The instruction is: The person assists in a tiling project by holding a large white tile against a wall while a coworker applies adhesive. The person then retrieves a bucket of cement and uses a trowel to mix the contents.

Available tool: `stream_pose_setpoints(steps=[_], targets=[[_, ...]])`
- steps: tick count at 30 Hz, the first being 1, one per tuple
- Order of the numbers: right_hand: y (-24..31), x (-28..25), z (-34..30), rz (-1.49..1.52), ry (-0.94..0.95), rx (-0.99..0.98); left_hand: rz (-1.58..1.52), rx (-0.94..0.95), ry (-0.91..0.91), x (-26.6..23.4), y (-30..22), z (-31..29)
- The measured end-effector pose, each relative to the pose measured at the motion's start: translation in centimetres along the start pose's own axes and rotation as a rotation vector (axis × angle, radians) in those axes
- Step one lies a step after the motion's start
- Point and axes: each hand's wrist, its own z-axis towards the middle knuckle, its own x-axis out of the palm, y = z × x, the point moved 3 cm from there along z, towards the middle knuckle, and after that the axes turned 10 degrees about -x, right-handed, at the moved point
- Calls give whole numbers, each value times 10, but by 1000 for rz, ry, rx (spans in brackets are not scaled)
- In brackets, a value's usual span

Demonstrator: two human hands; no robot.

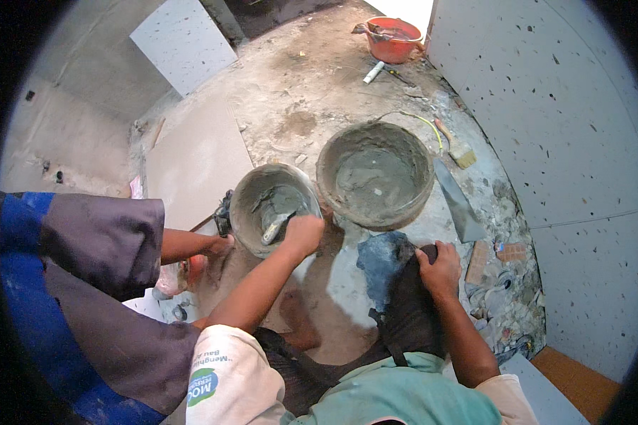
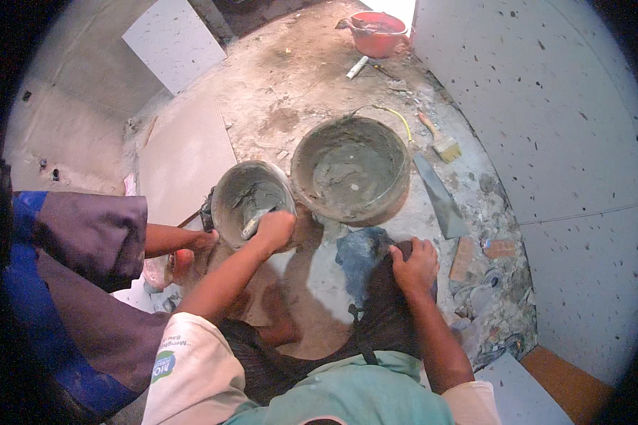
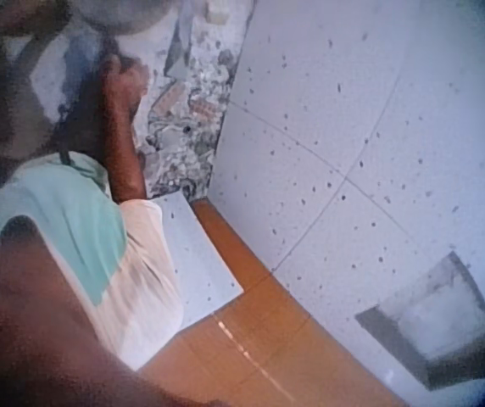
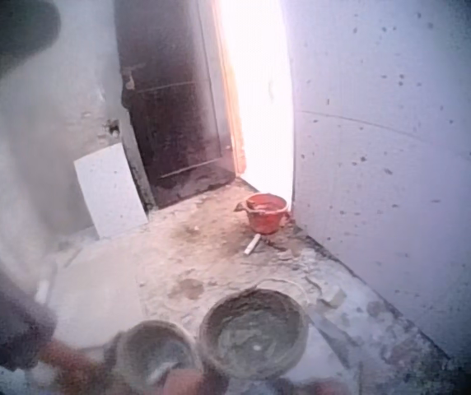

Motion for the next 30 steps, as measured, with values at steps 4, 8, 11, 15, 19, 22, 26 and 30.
stream_pose_setpoints(steps=[4,8,11,15,19,22,26,30], targets=[[-4,3,-1,-20,-2,2,54,114,245,-10,24,-44],[1,4,-2,-29,27,12,-201,65,188,-65,58,-64],[2,2,-4,-45,14,5,-578,-206,-172,-96,112,-62],[4,-1,-6,-61,20,9,-662,-519,-459,-92,175,-49],[1,-5,-8,-51,16,42,-606,-648,-617,-72,191,-19],[-9,-10,-11,-50,-18,48,-477,-661,-659,-35,216,5],[-20,-16,-12,-59,-43,57,-599,-658,-380,19,263,29],[-18,-16,-11,-90,-53,64,-498,-720,-93,44,278,40]])
